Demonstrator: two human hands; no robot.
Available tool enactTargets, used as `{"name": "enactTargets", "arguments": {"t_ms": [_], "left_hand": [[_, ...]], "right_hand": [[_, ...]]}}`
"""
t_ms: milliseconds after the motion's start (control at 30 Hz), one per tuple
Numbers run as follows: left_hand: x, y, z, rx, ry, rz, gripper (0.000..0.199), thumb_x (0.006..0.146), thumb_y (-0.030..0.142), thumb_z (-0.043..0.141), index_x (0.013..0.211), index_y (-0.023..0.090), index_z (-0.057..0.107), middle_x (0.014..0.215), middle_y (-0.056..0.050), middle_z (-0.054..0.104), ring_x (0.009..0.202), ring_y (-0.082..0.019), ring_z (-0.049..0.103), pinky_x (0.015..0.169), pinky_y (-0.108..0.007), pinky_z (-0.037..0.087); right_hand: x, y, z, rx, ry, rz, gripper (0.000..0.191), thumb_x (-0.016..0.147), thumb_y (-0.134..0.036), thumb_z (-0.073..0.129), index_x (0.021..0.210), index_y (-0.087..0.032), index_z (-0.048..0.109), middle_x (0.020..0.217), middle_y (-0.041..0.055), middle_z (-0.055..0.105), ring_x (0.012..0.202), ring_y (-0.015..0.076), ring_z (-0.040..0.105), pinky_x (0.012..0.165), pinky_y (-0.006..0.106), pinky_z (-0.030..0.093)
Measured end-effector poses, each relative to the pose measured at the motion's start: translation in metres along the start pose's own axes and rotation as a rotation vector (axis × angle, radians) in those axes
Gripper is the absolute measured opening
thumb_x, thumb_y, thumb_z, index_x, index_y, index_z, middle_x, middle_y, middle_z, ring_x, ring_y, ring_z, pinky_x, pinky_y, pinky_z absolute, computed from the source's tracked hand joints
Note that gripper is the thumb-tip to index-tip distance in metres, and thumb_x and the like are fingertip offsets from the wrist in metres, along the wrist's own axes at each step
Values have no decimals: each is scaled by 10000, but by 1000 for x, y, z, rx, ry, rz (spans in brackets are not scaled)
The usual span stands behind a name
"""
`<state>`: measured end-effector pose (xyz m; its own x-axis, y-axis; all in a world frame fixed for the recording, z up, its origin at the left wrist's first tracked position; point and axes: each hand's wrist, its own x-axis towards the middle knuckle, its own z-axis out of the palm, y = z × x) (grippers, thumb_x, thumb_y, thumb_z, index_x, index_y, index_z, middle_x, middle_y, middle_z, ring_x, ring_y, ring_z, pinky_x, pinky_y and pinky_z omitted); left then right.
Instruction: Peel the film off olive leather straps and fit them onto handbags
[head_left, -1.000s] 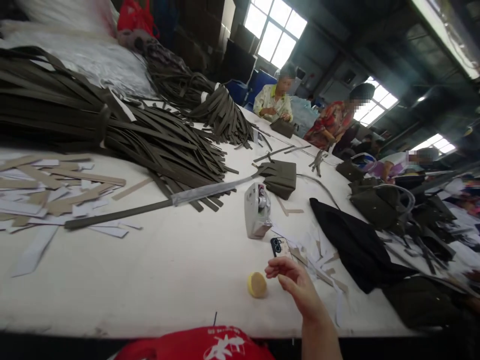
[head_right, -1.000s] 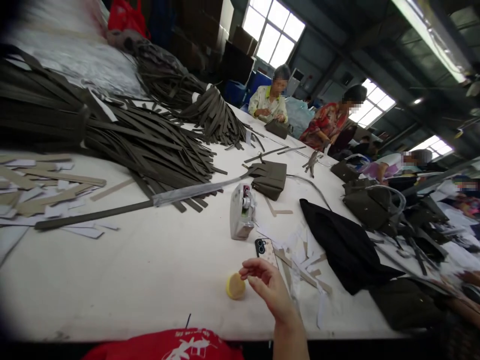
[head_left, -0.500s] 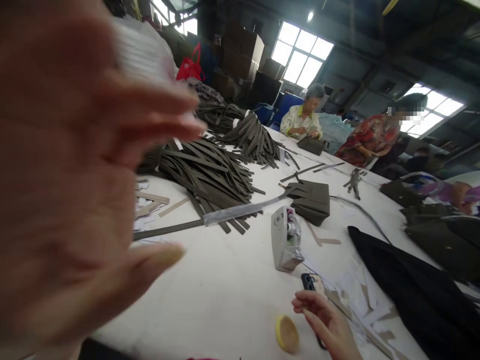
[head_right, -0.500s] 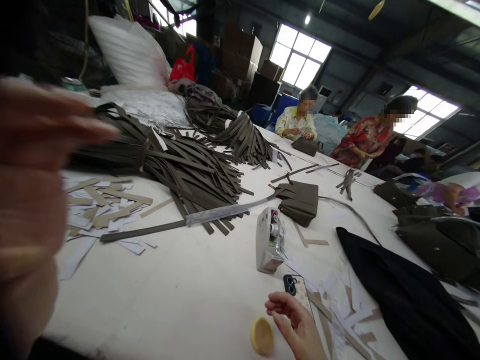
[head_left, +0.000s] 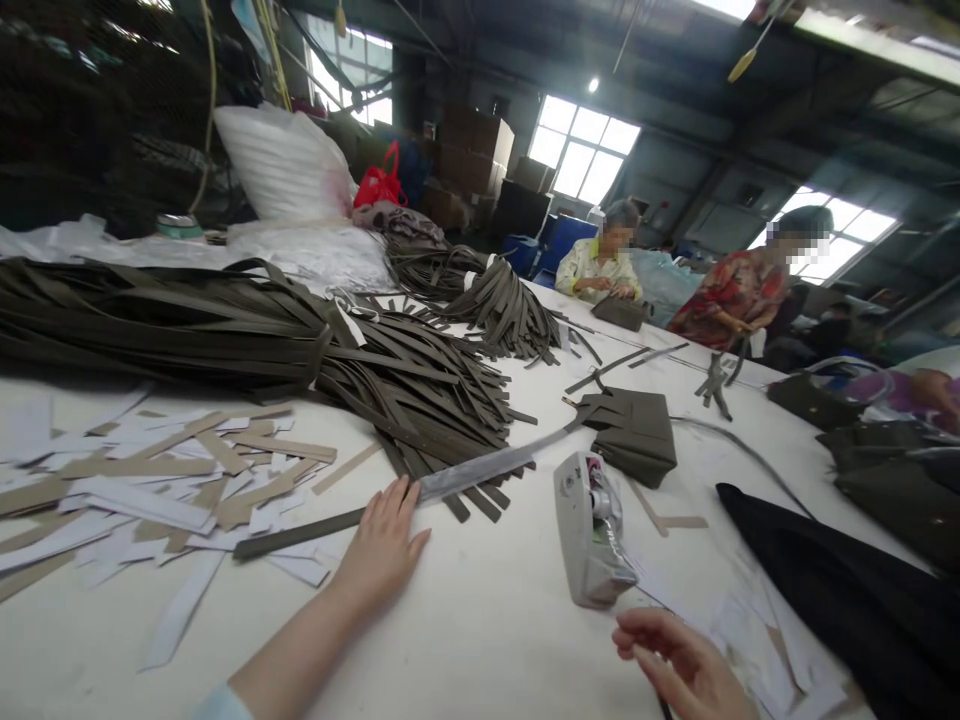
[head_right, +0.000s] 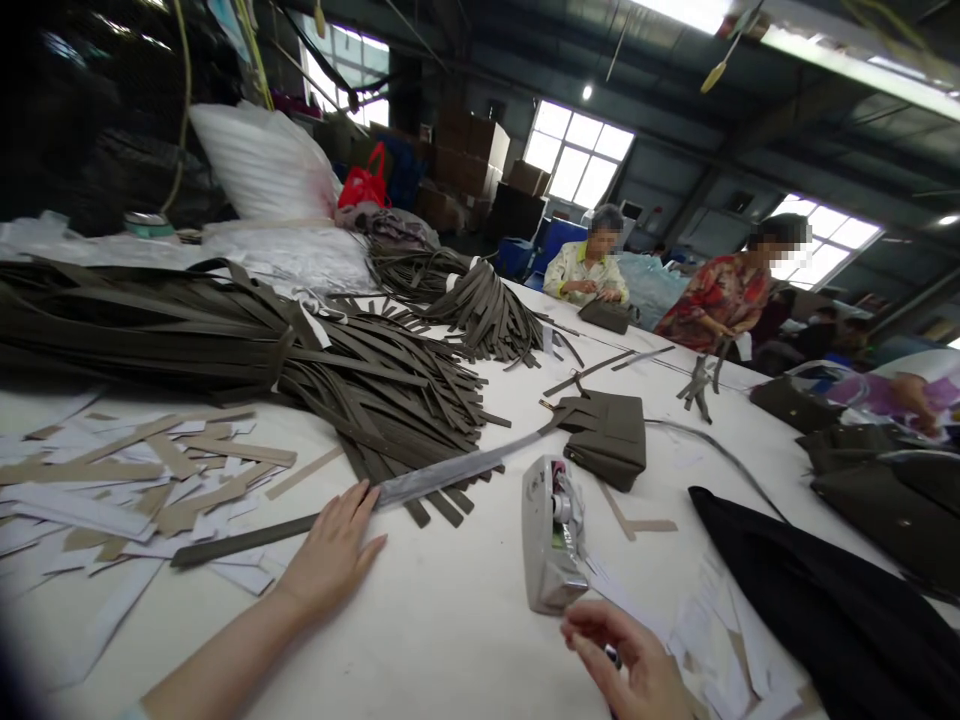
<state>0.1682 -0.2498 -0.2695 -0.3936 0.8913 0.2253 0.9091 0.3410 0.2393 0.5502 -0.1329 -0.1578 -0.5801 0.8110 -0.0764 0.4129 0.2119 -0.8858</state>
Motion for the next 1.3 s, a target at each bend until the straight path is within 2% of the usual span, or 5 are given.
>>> {"name": "enactTargets", "arguments": {"t_ms": [300,600,767,967,1300], "left_hand": [[2,-7,5,3,29,-34,605,890,455,418,1395,126,475,1487,-147,428,1365,-306,401,1132,-501,330],[2,-18,19,-21,93,-70,579,861,495,463,1357,205,534,1460,-94,478,1325,-292,459,1117,-488,378],[3,-21,26,-44,92,-106,575,845,513,480,1340,233,562,1457,-74,485,1319,-298,471,1117,-488,383],[3,-21,24,-61,91,-97,566,860,485,484,1361,227,540,1465,-82,473,1322,-299,468,1116,-492,383],[7,-7,1,-71,62,-86,528,879,398,454,1340,155,542,1449,-135,483,1332,-289,448,1130,-489,350]], "right_hand": [[174,16,-89,-784,308,13,381,897,-403,477,1111,-127,630,1078,125,691,979,235,660,892,331,514],[260,76,-84,-1233,404,20,724,656,-17,570,1368,-11,439,1429,259,411,1357,366,334,1113,456,211],[264,84,-95,-1332,359,-19,374,732,-54,555,1098,-65,633,1113,207,644,1095,330,564,936,393,363],[239,45,-175,-1306,477,97,264,872,-142,424,986,-129,662,850,156,702,788,290,657,688,352,408],[88,-67,-250,-843,954,98,571,849,-611,473,1173,-175,650,769,183,689,706,289,639,602,375,440]]}}
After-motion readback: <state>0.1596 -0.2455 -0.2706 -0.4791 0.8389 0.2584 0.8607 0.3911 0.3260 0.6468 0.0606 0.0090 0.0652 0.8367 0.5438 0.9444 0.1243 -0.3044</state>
